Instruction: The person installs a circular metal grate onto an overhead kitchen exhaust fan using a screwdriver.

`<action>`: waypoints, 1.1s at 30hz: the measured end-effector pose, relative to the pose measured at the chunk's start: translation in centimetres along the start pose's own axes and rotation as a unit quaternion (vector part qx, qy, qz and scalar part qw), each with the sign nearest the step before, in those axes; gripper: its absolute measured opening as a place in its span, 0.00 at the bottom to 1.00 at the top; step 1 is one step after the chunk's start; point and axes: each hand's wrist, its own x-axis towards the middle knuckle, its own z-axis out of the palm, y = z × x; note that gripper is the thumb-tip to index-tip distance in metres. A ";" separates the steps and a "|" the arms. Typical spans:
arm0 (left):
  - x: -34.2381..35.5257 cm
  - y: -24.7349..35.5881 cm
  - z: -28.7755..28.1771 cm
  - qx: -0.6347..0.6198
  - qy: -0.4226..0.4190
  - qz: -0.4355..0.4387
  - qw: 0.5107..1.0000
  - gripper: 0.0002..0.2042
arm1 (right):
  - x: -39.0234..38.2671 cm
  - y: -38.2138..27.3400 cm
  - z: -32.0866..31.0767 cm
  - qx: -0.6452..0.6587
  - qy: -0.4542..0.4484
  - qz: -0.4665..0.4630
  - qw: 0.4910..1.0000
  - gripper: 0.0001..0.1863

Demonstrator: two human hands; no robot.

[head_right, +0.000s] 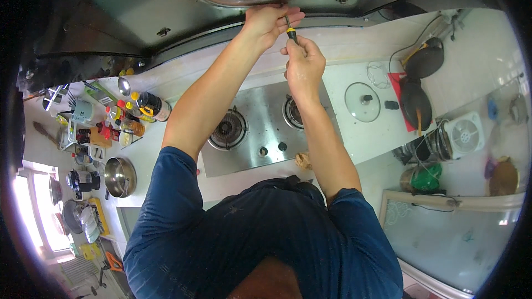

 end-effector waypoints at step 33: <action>0.1 -0.7 0.5 -0.066 0.028 0.010 0.997 0.09 | 0.2 -0.1 -0.9 0.197 -0.015 0.107 0.974 0.12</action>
